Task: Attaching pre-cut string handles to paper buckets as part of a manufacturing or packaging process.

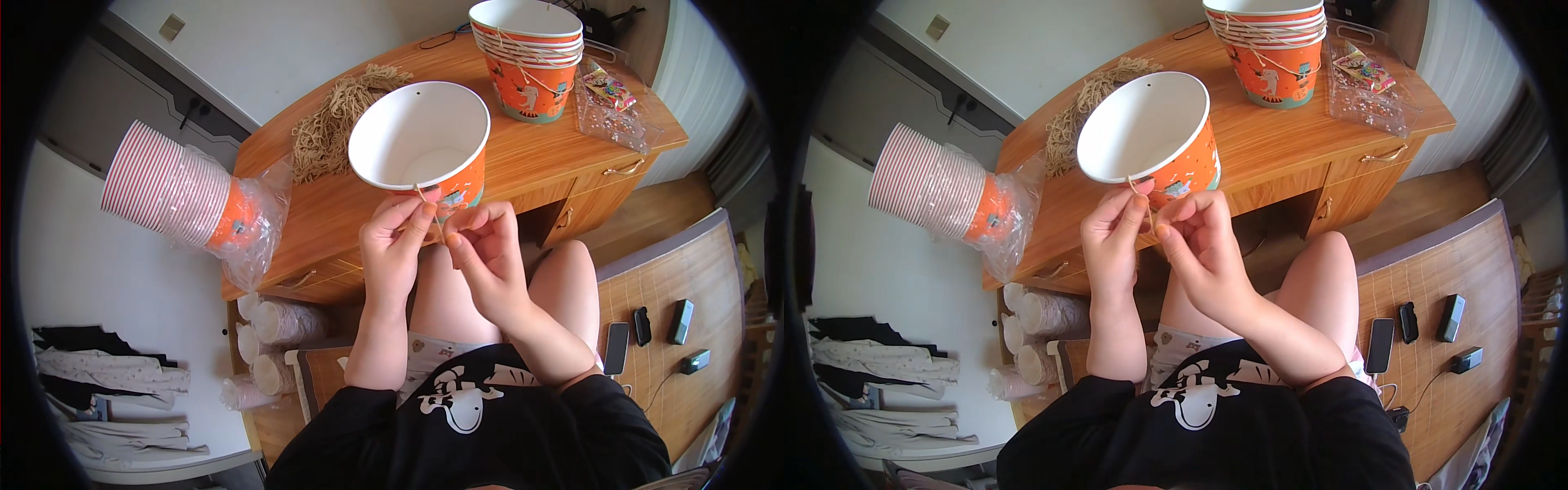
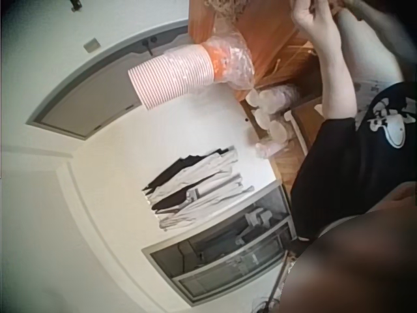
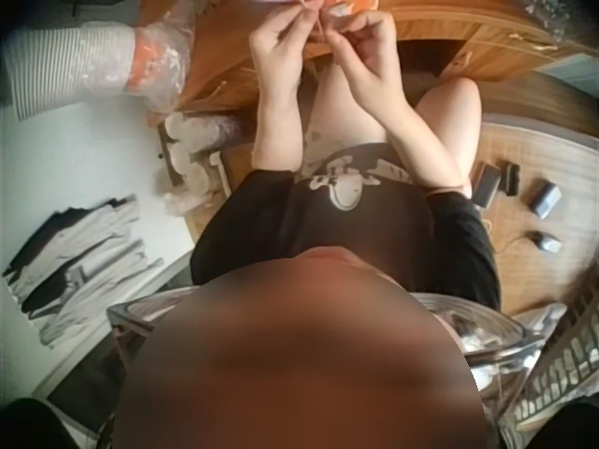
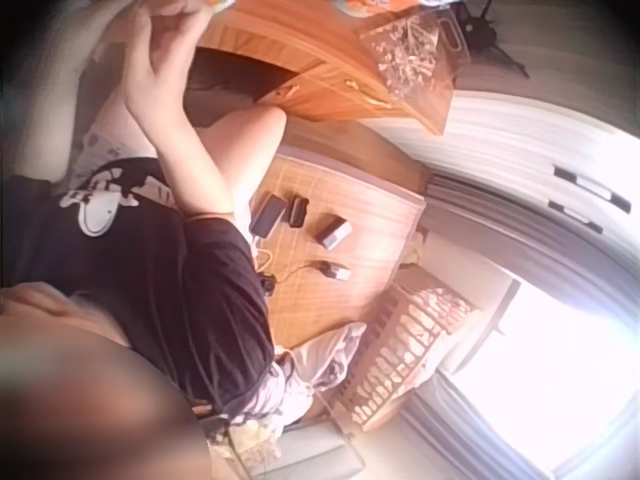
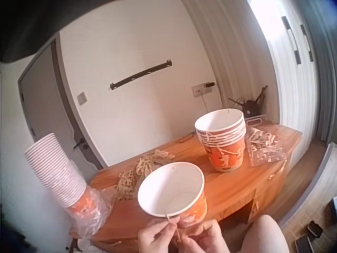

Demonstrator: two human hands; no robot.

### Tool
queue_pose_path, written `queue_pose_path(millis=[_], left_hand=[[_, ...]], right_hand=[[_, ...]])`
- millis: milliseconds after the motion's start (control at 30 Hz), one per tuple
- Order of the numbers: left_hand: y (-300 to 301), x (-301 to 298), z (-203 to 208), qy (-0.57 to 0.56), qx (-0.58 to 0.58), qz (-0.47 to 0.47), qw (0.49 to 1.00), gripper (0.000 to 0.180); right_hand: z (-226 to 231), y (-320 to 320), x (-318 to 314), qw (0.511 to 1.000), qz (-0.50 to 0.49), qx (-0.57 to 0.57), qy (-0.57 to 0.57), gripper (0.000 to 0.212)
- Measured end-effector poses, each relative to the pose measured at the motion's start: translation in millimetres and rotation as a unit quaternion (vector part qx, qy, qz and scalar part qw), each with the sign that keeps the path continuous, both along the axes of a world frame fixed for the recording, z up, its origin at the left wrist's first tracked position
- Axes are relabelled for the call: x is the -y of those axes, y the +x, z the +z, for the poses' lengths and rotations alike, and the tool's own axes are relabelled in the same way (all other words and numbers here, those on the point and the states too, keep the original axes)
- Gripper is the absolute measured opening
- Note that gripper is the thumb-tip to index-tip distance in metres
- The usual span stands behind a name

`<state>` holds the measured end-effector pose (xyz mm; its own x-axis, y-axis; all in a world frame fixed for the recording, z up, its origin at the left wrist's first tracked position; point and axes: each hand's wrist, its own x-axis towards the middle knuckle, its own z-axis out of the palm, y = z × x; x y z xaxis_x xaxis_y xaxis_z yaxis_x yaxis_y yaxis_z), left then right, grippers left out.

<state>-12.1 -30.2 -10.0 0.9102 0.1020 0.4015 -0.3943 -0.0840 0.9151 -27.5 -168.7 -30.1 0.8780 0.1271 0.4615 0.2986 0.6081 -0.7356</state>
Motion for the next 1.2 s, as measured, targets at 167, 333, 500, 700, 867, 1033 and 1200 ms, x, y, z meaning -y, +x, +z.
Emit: queue_pose_path(millis=[167, 333, 500, 700, 867, 1033, 1200], left_hand=[[2, -5, -6, -0.121, -0.071, -0.06, 0.988, 0.025], [2, -10, -5, -0.18, -0.094, -0.107, 0.973, 0.023], [5, -14, -4, -0.176, -0.084, -0.155, 0.968, 0.021], [5, -14, 3, -0.216, -0.106, -0.158, 0.958, 0.021], [-2, -12, 0, -0.124, -0.062, -0.066, 0.988, 0.018], [-9, -8, 8, -0.042, -0.011, 0.027, 0.999, 0.016], [-11, -14, 15, 0.0, 0.016, 0.047, 0.999, 0.015]], right_hand=[[-17, -1, -7, 0.993, -0.054, 0.033, -0.099, 0.027], [-17, 8, -6, 0.966, -0.14, 0.082, -0.202, 0.034], [8, 27, 5, 0.873, -0.333, 0.21, -0.287, 0.036], [18, 40, 13, 0.817, -0.366, 0.27, -0.353, 0.029], [28, 42, 12, 0.8, -0.366, 0.277, -0.387, 0.024], [38, 40, 10, 0.767, -0.358, 0.306, -0.436, 0.026], [51, 40, 13, 0.713, -0.352, 0.348, -0.496, 0.024]])
